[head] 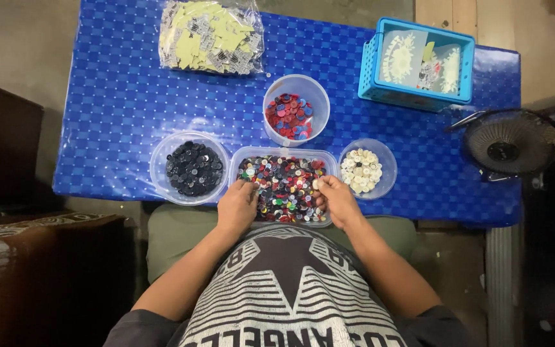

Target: Sorting various colored buttons from a central mixed container into separate plastic bowls on a table.

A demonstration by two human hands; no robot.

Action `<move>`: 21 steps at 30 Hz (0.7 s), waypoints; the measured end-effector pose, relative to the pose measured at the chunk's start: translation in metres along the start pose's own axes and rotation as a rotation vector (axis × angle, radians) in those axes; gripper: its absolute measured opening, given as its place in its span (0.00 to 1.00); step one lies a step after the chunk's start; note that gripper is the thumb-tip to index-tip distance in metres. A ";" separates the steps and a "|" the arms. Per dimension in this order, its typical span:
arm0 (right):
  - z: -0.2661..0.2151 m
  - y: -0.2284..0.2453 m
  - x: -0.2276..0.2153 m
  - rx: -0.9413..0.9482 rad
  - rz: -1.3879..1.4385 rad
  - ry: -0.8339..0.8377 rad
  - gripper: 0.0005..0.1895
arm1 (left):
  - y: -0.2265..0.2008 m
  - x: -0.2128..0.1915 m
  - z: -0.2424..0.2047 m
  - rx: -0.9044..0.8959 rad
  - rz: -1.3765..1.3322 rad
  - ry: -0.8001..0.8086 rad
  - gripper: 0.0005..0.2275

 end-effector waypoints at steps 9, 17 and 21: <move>-0.031 0.021 0.009 -0.003 -0.068 0.010 0.03 | 0.001 0.000 -0.001 -0.001 -0.008 0.013 0.05; -0.011 0.061 -0.099 -0.211 0.115 -0.406 0.03 | -0.002 0.002 -0.004 -0.057 0.007 0.124 0.07; -0.018 0.053 -0.106 -0.342 -0.175 -0.530 0.20 | -0.012 -0.011 0.000 -0.331 -0.030 0.362 0.12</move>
Point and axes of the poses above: each hand's wrist, its own z-axis towards the middle knuckle, its own x-axis out of the palm, y = z × x, the point moved 6 cm from there along z, towards the middle knuckle, and after that the axes turned 15 degrees about -y, right-handed, at the moved point
